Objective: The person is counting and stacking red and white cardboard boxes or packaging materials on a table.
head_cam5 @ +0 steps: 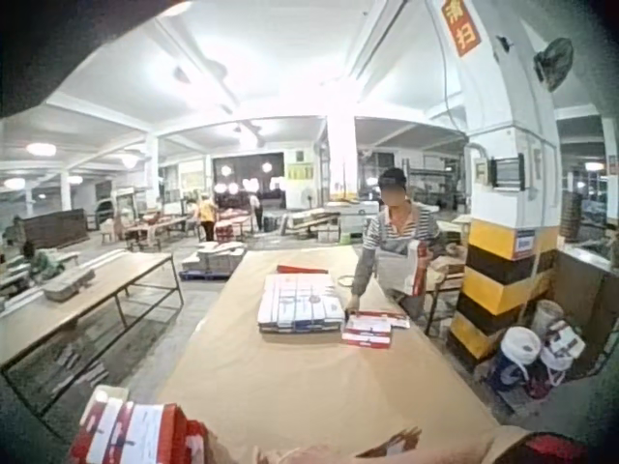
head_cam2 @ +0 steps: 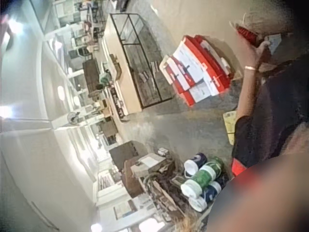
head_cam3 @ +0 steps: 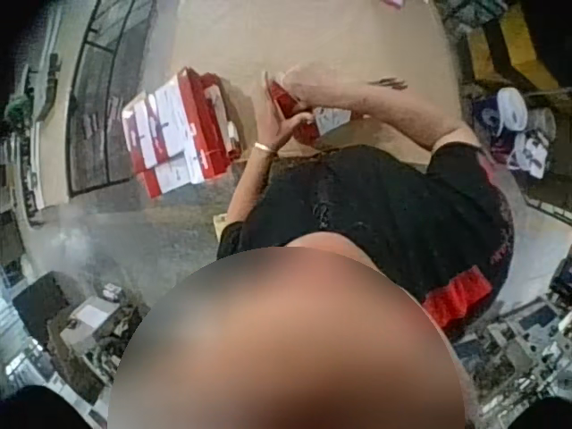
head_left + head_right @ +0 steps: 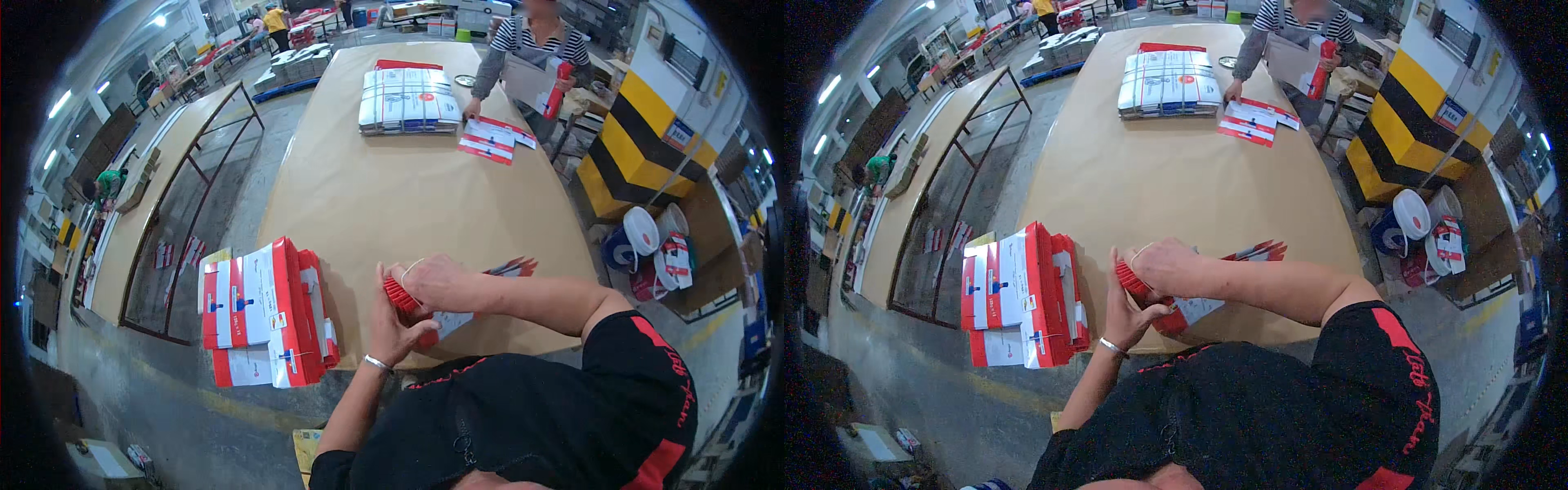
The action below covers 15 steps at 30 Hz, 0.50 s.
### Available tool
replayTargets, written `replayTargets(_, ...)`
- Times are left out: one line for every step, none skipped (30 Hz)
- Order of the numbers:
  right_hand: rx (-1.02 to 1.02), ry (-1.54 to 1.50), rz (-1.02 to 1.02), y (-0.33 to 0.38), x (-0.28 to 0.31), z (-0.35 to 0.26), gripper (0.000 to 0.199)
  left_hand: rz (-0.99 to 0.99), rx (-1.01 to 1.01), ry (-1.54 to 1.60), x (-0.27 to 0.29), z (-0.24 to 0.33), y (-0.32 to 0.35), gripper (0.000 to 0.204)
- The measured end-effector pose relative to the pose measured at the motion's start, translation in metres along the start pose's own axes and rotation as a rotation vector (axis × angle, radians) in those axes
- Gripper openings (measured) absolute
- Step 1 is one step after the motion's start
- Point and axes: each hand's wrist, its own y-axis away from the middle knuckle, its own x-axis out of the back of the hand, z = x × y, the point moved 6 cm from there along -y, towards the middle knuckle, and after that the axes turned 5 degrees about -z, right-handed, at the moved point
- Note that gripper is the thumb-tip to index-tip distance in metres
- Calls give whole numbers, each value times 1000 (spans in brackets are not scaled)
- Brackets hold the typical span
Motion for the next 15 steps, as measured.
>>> replayTargets(1, 4, 3, -1, 0, 1, 35, 83, -95, 94, 8, 22, -1, 102)
replayTargets(29, 66, 24, -1, 0, -1, 31, 93, -95, 93, 10, 27, -3, 102)
replayTargets(56, 126, 45, 0, 0, -2, 26, 75, -89, -102, 10, 32, -6, 96)
replayTargets(61, 127, 42, 2, 0, -3, 26, 54, -81, -296, 9, 35, -8, 91)
replayTargets(81, 111, 9, 4, -2, -3, 22, 60, -80, -297, 12, 37, -8, 91)
replayTargets(100, 96, -23, 5, -4, -3, 19, 2, -80, -235, 12, 38, -9, 85)
replayTargets(102, 98, -23, 6, -4, -3, 19, -58, -81, -173, 11, 39, -10, 79)
replayTargets(68, 90, -23, 7, -6, -2, 16, -58, -84, -173, 12, 38, -10, 79)
replayTargets(33, 82, -23, 9, -7, -1, 14, -84, -86, -192, 11, 37, -11, 76)
replayTargets(30, 83, -22, 10, -10, 0, 14, -111, -89, -211, 9, 37, -11, 74)
replayTargets(-3, 85, -4, 10, -11, 2, 15, -113, -91, -211, 7, 40, -10, 74)
replayTargets(-36, 86, 11, 11, -11, 5, 15, -39, -90, -220, 6, 44, -9, 70)
replayTargets(-38, 86, 10, 12, -12, 6, 15, 35, -88, -227, 5, 47, -8, 67)
replayTargets(-16, 109, -19, 12, -10, 3, 18, 43, -76, -222, 2, 49, -5, 67)
replayTargets(8, 130, -50, 11, -9, 0, 21, 113, -56, -135, 3, 50, -3, 62)
